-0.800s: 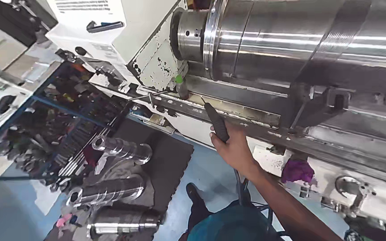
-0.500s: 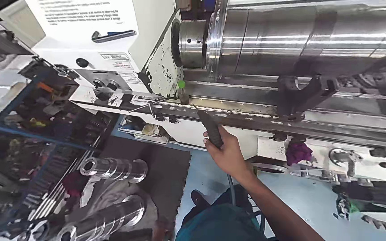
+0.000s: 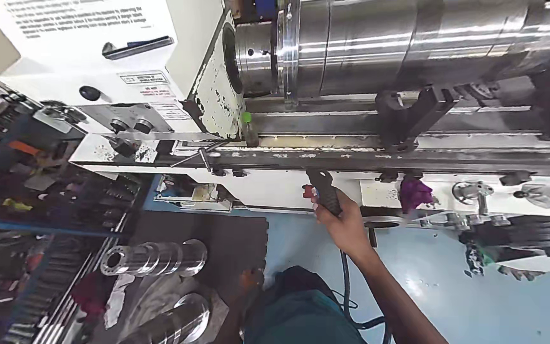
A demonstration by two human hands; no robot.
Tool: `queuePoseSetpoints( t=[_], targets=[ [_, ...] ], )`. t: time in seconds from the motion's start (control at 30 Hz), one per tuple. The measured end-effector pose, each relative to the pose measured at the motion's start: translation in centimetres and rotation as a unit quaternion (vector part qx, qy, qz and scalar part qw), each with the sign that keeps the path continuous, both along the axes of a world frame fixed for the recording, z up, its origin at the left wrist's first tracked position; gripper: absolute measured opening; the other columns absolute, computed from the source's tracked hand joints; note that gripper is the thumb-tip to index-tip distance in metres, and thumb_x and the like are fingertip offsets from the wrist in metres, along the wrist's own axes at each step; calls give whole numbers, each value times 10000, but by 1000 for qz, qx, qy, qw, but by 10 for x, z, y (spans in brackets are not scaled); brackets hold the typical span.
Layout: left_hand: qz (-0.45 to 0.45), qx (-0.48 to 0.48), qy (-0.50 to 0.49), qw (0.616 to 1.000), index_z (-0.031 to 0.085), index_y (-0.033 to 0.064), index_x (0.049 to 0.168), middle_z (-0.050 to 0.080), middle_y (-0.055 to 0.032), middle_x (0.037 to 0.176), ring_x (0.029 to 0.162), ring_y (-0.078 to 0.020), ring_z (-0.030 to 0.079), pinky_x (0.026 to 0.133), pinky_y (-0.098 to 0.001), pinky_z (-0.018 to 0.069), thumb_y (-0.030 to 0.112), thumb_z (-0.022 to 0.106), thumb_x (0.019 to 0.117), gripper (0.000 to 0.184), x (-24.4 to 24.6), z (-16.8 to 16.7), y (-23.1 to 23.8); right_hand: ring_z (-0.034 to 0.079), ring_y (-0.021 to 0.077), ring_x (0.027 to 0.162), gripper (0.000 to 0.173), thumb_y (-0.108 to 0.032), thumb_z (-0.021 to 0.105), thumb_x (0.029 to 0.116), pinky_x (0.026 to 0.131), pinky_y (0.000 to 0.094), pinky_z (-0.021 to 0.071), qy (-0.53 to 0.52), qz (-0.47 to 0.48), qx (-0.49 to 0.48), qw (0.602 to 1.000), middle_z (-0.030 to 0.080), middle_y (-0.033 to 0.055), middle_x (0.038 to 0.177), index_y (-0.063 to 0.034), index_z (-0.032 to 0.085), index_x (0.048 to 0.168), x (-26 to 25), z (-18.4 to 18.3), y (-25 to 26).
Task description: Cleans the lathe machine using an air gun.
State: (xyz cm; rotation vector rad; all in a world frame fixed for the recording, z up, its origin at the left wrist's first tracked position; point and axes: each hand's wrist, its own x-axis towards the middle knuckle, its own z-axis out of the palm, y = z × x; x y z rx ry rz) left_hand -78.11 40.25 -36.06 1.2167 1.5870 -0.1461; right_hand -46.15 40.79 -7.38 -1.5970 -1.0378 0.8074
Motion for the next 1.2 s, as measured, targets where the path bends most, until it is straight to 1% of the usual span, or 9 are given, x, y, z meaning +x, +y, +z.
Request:
queuePoseSetpoints(
  t=[0.17, 0.23, 0.3, 0.43, 0.5, 0.67, 0.8, 0.97, 1.2],
  targets=[
    [-126, -44, -72, 988, 616, -23, 1318, 692, -240, 1172, 1037, -340, 698, 959, -515, 550, 273, 545, 1069, 393, 23, -10, -30, 703, 144, 687, 240, -144, 639, 938, 635, 327, 620, 23, -35, 2, 999, 728, 36, 885, -60, 652, 1162, 11, -11, 5],
    [-157, -88, -67, 981, 583, -26, 1372, 655, -264, 1268, 1156, -370, 653, 1038, -533, 496, 274, 549, 1067, 429, 11, -1, -39, 709, 144, 701, 258, -137, 633, 936, 647, 335, 625, 34, -39, -13, 999, 731, 40, 914, -54, 642, 1180, 7, -18, 5],
    [-118, -87, -43, 988, 563, -7, 1406, 636, -257, 1318, 1221, -377, 625, 1079, -544, 470, 269, 527, 1076, 432, -10, 5, -45, 709, 146, 696, 229, -142, 636, 935, 644, 337, 624, 41, -33, -21, 998, 731, 42, 900, -60, 644, 1149, 4, -24, 7],
    [66, -24, 29, 997, 613, -26, 1331, 684, -260, 1202, 1081, -386, 687, 974, -557, 536, 260, 529, 1085, 387, -68, -1, -68, 711, 153, 702, 253, -159, 644, 952, 655, 345, 628, 52, -15, -24, 998, 731, 46, 908, -65, 638, 1186, -5, -31, 6],
    [113, -41, 54, 991, 611, -46, 1320, 669, -275, 1210, 1084, -391, 671, 974, -551, 525, 248, 545, 1078, 386, -93, -5, -81, 714, 156, 707, 264, -154, 641, 942, 659, 347, 630, 55, -15, -24, 998, 735, 48, 919, -60, 642, 1189, -6, -31, 2],
    [21, -84, 108, 990, 632, -45, 1286, 680, -268, 1192, 1062, -392, 682, 957, -552, 533, 232, 560, 1063, 363, -120, -13, -96, 702, 147, 687, 235, -153, 643, 937, 648, 330, 619, 50, -26, -15, 998, 728, 43, 881, -46, 649, 1146, 1, -35, -23],
    [-10, -74, 73, 995, 603, -52, 1337, 649, -290, 1263, 1161, -415, 646, 1028, -567, 496, 258, 541, 1077, 409, -90, -16, -86, 717, 170, 719, 287, -156, 645, 939, 679, 365, 635, 51, -45, -16, 998, 731, 65, 907, -18, 636, 1191, 13, -41, -48],
    [-55, -63, 20, 996, 593, 0, 1377, 663, -249, 1258, 1132, -371, 671, 1008, -538, 523, 303, 519, 1085, 428, -16, -14, -54, 717, 147, 707, 264, -156, 640, 931, 656, 333, 634, 44, -68, -44, 996, 735, 49, 913, -18, 635, 1157, 21, -41, -77],
    [-154, 12, -81, 985, 636, -34, 1289, 685, -244, 1199, 1084, -345, 689, 993, -514, 537, 248, 531, 1065, 375, 65, -13, -38, 722, 131, 741, 349, -236, 627, 923, 681, 334, 639, -1, -44, -78, 996, 738, 35, 963, -21, 624, 1199, 19, -54, -108]
  ],
)
